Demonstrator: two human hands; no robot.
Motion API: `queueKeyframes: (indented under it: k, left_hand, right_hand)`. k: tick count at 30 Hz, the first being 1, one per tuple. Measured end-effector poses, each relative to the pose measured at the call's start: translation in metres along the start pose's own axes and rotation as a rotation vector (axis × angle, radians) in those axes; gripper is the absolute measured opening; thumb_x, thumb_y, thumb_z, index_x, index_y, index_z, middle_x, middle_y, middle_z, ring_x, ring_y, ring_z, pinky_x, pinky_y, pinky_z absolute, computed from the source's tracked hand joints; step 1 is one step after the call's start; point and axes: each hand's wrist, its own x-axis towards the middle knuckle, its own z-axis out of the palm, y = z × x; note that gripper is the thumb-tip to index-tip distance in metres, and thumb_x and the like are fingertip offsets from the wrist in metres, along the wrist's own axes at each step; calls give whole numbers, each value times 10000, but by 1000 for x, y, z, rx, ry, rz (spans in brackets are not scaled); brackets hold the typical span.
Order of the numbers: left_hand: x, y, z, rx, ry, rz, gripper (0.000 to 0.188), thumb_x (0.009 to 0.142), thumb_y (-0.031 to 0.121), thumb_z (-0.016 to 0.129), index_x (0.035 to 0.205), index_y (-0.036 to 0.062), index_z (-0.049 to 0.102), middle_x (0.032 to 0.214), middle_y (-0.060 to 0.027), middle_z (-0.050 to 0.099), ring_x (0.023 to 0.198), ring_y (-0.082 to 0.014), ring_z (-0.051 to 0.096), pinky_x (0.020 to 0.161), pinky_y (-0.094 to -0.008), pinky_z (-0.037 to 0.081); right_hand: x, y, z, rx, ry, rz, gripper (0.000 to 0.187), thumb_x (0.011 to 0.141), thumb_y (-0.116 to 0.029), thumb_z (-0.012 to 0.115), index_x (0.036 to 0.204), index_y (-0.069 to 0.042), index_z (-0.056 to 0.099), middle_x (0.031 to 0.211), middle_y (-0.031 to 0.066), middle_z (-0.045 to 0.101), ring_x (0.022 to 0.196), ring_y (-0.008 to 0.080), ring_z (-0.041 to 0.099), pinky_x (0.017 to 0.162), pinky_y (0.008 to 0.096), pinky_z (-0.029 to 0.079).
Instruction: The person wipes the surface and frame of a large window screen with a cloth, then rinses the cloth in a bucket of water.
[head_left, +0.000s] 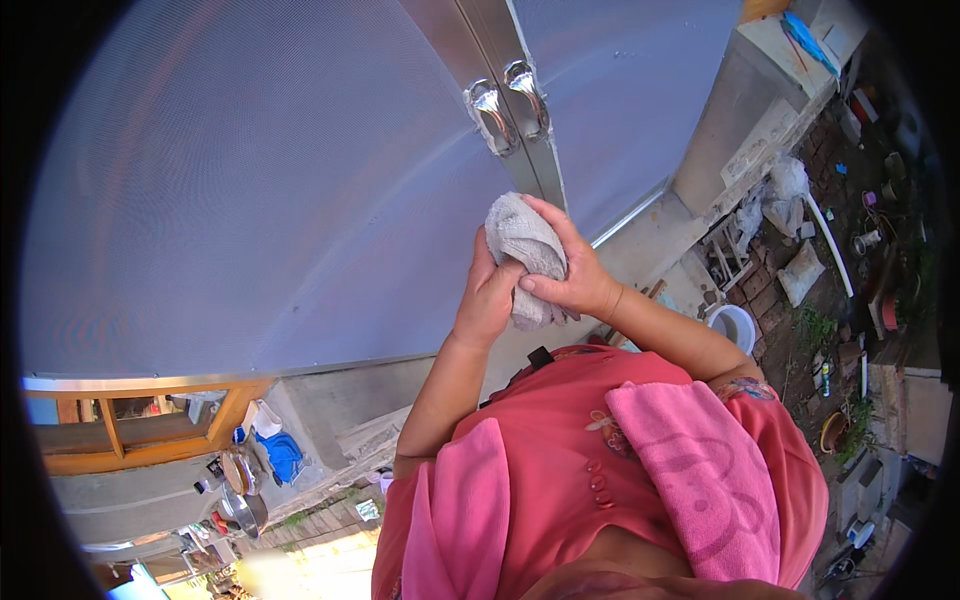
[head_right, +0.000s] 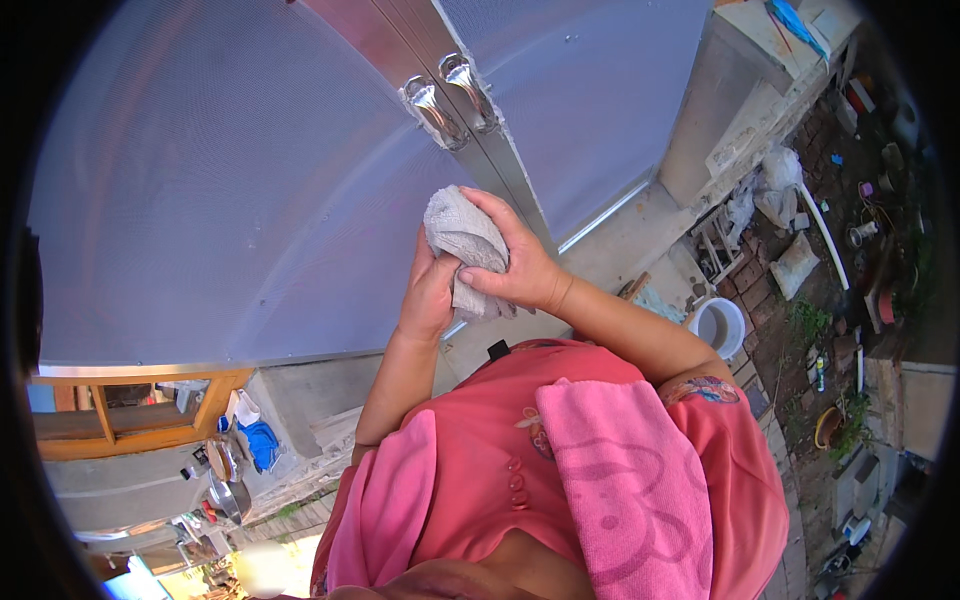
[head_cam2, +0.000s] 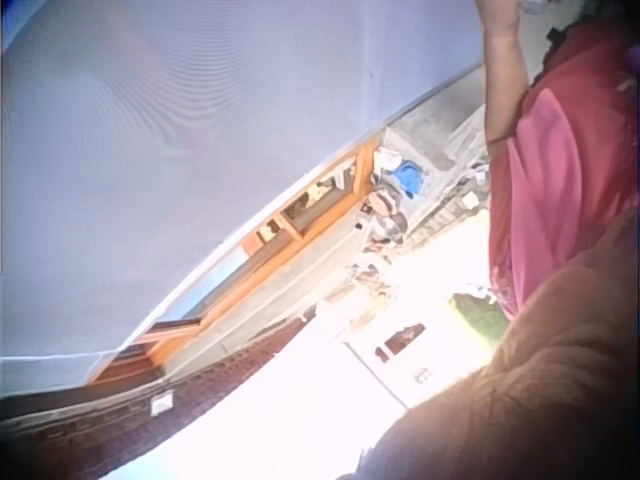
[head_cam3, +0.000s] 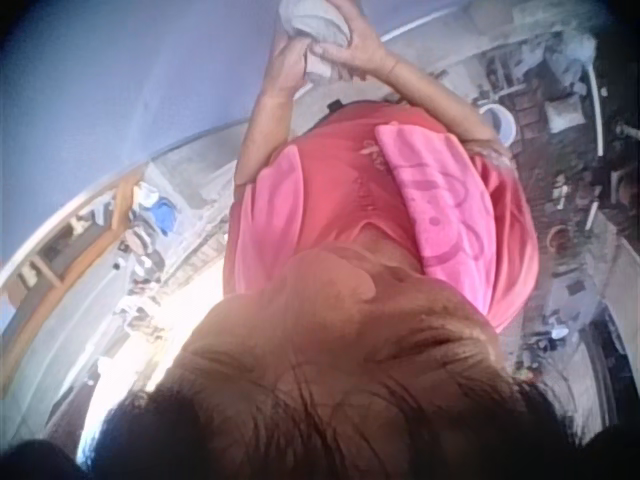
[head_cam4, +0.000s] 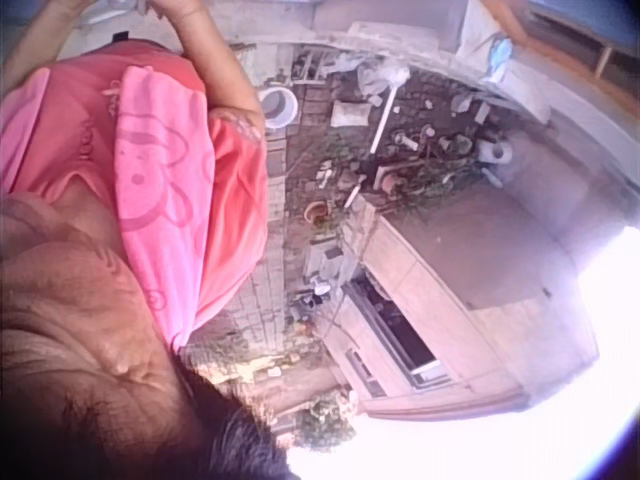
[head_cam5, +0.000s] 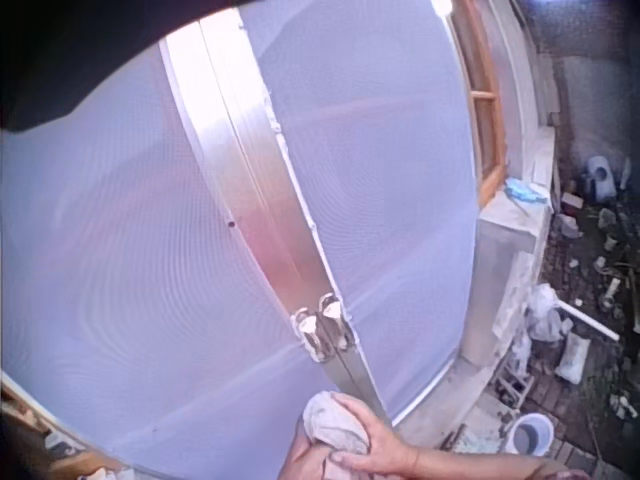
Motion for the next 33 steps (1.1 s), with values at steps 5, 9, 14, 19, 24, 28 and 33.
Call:
queueKeyframes:
  k: [5, 9, 14, 19, 24, 28, 33]
  left_hand:
    - [25, 13, 26, 289, -212, 119, 612, 978, 203, 628, 1499, -16, 395, 1383, -146, 527, 1280, -252, 528, 1079, -367, 414]
    - [39, 41, 42, 934, -192, 369, 403, 913, 130, 696, 1302, 41, 646, 1330, -123, 592, 1214, -275, 583, 1002, -389, 489]
    - [91, 62, 48, 1233, -37, 933, 301, 857, 73, 725, 1157, 91, 711, 1242, -106, 642, 1220, -309, 587, 1037, -435, 471]
    - [138, 85, 48, 1671, -4, 1181, 300, 833, 150, 749, 1132, 145, 724, 1232, -63, 651, 1246, -298, 573, 1089, -499, 406]
    - [158, 78, 42, 1810, -4, 1172, 219, 871, 240, 731, 1082, 186, 742, 1164, 2, 676, 1260, -232, 563, 1104, -462, 353]
    - [167, 71, 44, 1849, 26, 1215, 175, 881, 253, 724, 1048, 209, 752, 1131, 30, 671, 1229, -207, 570, 1094, -436, 338]
    - [172, 62, 39, 1871, 136, 1277, 166, 851, 253, 714, 1014, 232, 737, 1079, 60, 656, 1201, -168, 569, 1052, -414, 352]
  right_hand:
    - [-4, 12, -23, 587, 378, 276, 521, 876, -74, 597, 1384, -12, 501, 1241, 114, 638, 1138, 201, 630, 989, 367, 520]
    - [-8, 18, -57, 932, 461, 449, 375, 908, -164, 554, 1242, 1, 604, 1103, 132, 697, 1006, 243, 693, 889, 411, 577]
    - [6, 29, -99, 1127, 715, 434, 385, 927, -286, 507, 1183, -29, 637, 1073, 154, 711, 954, 309, 705, 855, 463, 594]
    - [26, 72, -168, 892, 1005, 207, 442, 905, -184, 571, 1328, -64, 527, 1145, 145, 651, 991, 310, 680, 850, 438, 589]
    - [40, 79, -203, 548, 1233, 117, 569, 851, -63, 640, 1396, -82, 477, 1202, 107, 611, 1072, 255, 630, 899, 392, 556]
    - [39, 112, -211, 430, 1180, 176, 629, 829, -27, 658, 1429, -87, 480, 1250, 104, 605, 1098, 230, 615, 943, 371, 530]
    - [57, 83, -156, 305, 929, 118, 649, 853, -78, 675, 1471, -106, 480, 1304, 105, 587, 1199, 237, 583, 1025, 358, 488]
